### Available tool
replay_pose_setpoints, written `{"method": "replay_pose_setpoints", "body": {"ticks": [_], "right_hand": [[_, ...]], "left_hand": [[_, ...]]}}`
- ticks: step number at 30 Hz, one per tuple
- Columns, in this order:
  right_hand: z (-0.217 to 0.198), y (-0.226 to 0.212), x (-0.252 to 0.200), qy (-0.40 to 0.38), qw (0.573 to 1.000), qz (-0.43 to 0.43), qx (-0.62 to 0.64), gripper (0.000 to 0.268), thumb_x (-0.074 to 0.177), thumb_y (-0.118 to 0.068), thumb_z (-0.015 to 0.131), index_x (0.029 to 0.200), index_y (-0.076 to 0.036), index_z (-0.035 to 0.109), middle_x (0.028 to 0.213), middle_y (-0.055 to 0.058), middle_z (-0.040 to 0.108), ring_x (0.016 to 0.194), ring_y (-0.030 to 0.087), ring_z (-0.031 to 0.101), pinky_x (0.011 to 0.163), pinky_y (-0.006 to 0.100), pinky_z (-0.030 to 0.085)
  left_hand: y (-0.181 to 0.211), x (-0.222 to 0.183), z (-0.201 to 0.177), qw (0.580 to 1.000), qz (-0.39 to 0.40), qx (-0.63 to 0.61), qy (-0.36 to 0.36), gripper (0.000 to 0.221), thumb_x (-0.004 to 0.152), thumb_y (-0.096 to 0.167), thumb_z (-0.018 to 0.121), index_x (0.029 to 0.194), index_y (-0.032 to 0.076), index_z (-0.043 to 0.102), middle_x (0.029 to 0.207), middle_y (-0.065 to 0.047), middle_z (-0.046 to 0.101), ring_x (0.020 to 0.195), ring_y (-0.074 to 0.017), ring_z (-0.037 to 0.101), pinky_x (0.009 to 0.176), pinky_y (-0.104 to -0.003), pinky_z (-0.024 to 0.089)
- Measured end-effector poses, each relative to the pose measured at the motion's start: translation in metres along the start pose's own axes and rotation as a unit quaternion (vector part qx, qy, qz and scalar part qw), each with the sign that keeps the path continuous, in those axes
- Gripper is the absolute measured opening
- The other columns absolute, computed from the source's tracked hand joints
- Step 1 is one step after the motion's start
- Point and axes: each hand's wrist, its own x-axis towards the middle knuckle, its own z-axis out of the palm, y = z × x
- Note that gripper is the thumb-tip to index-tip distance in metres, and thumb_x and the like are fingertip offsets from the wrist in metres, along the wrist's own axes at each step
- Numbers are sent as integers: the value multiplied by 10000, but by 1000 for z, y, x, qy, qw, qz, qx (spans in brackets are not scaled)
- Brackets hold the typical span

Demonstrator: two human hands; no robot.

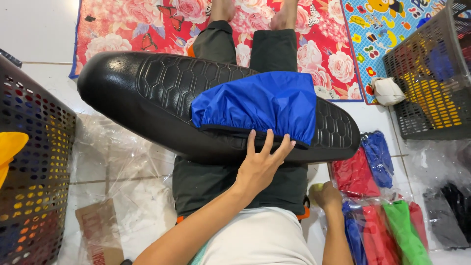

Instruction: Fitting a blue cover onto a seat mold to wipe it clean with a sponge before removing and packaging it in a plastic bag.

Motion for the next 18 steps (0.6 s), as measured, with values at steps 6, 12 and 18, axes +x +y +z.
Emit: {"method": "replay_pose_setpoints", "body": {"ticks": [6, 12, 18], "right_hand": [[-180, -68, -138, 40, 858, -192, 475, 379, 972, 43, 468, 1321, 32, 615, 1126, 216, 653, 1019, 343, 627, 907, 495, 515], [-265, -174, -153, -54, 842, -417, 337, 456, 828, -39, 773, 1272, -17, 670, 1096, 77, 739, 950, 153, 713, 848, 300, 616], [-317, -295, -119, -8, 805, -592, -43, 327, 838, -101, 773, 1161, -155, 774, 1076, -16, 793, 958, 164, 722, 872, 328, 541]], "left_hand": [[2, -5, 5, 1000, 7, -4, -20, 576, 1016, 322, 556, 1558, 168, 437, 1576, -76, 392, 1421, -361, 413, 1110, -739, 400], [0, -2, -7, 992, 17, 38, -120, 662, 1005, 315, 537, 1625, 199, 335, 1614, 7, 281, 1436, -238, 320, 1117, -674, 406], [5, -1, -8, 990, 6, 41, -138, 655, 969, 283, 551, 1603, 247, 389, 1608, 27, 359, 1430, -226, 358, 1138, -700, 364]]}}
